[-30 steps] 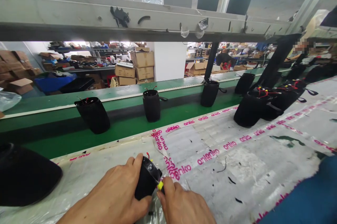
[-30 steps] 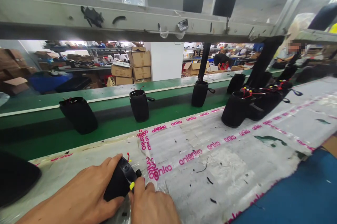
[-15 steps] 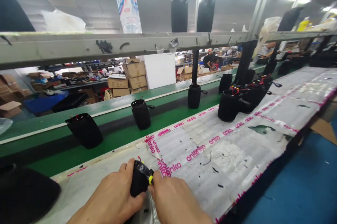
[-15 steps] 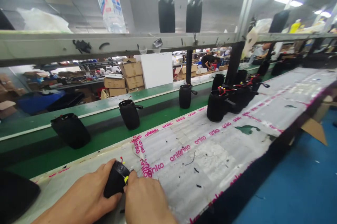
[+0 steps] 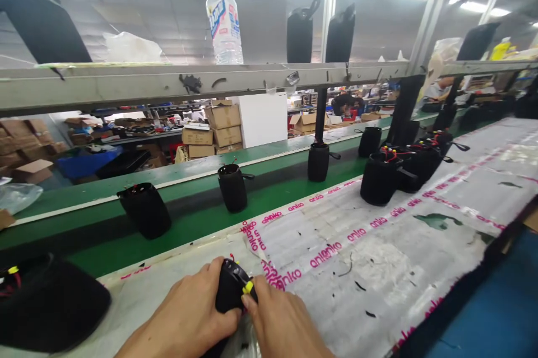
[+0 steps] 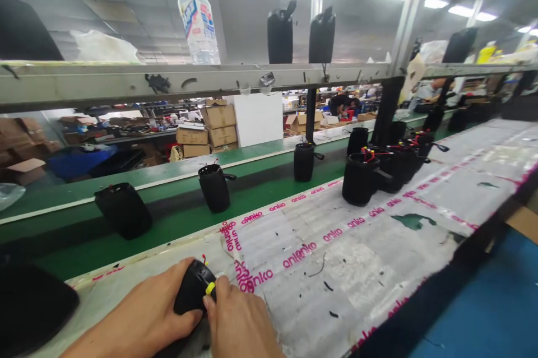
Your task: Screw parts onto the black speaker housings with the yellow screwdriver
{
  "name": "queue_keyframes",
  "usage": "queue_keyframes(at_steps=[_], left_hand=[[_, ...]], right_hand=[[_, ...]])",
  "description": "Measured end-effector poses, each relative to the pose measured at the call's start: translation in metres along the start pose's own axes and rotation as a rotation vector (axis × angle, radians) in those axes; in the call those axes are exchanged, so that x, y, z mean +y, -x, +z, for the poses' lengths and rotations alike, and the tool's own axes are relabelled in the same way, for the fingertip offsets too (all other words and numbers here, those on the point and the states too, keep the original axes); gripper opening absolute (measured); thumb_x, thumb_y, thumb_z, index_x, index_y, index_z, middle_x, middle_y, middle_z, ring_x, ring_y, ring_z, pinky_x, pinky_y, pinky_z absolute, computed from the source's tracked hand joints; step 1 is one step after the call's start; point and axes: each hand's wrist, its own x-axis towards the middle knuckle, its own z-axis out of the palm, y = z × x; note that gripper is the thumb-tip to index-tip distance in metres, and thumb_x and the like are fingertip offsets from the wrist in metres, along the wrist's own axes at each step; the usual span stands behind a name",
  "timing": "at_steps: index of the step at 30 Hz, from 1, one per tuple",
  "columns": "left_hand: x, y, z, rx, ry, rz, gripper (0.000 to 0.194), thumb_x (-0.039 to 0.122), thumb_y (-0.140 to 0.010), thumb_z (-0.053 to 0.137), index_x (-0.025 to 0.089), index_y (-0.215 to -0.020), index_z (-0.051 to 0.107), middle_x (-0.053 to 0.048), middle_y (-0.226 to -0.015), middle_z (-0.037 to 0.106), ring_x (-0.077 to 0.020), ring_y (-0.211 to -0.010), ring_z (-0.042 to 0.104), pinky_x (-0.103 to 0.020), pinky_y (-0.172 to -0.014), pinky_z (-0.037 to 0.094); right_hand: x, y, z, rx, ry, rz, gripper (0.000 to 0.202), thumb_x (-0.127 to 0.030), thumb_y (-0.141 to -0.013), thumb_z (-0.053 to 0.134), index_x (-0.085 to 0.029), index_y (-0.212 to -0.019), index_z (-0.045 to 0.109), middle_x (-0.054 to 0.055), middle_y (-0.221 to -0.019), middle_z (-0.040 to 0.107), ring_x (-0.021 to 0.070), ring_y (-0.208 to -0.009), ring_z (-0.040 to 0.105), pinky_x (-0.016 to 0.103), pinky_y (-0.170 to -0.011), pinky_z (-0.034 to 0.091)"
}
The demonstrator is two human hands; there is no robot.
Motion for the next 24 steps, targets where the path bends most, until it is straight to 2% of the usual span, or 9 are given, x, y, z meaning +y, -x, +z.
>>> queue_keyframes(at_steps=[5, 12, 20, 24], left_hand=[[-0.009, -0.002, 0.006, -0.01, 0.064, 0.033, 0.026, 0.036, -0.075, 0.058, 0.024, -0.099, 0.054, -0.007, -0.096, 0.071, -0.0295, -0.086, 0.067, -0.036, -0.071, 0.043], [-0.015, -0.003, 0.013, 0.024, 0.067, 0.04, 0.026, 0.037, -0.076, 0.059, 0.025, -0.098, 0.054, -0.005, -0.092, 0.07, -0.0294, -0.083, 0.067, -0.036, -0.069, 0.04], [-0.013, -0.002, 0.012, 0.01, 0.07, 0.03, 0.031, 0.037, -0.076, 0.059, 0.026, -0.104, 0.054, -0.005, -0.095, 0.07, -0.0314, -0.087, 0.067, -0.038, -0.071, 0.041], [-0.013, -0.002, 0.012, 0.009, 0.052, 0.021, 0.03, 0.036, -0.076, 0.059, 0.026, -0.103, 0.054, -0.005, -0.096, 0.071, -0.0327, -0.088, 0.067, -0.039, -0.071, 0.04]], right_hand=[[0.004, 0.001, 0.003, 0.006, 0.033, -0.041, 0.013, -0.02, -0.102, 0.043, -0.021, -0.102, 0.057, 0.003, -0.086, 0.076, 0.0268, -0.075, 0.075, 0.031, -0.05, 0.032], [-0.003, 0.002, -0.004, -0.083, 0.082, 0.012, 0.012, -0.02, -0.103, 0.045, -0.021, -0.104, 0.056, 0.003, -0.089, 0.076, 0.0267, -0.078, 0.076, 0.031, -0.051, 0.028], [0.012, 0.004, 0.016, 0.106, 0.059, -0.106, 0.012, -0.022, -0.102, 0.043, -0.024, -0.098, 0.054, 0.0, -0.079, 0.074, 0.0253, -0.064, 0.073, 0.032, -0.048, 0.024], [0.015, 0.004, 0.022, 0.144, 0.056, -0.121, 0.012, -0.024, -0.102, 0.042, -0.024, -0.098, 0.052, -0.001, -0.076, 0.073, 0.024, -0.061, 0.073, 0.032, -0.048, 0.024]])
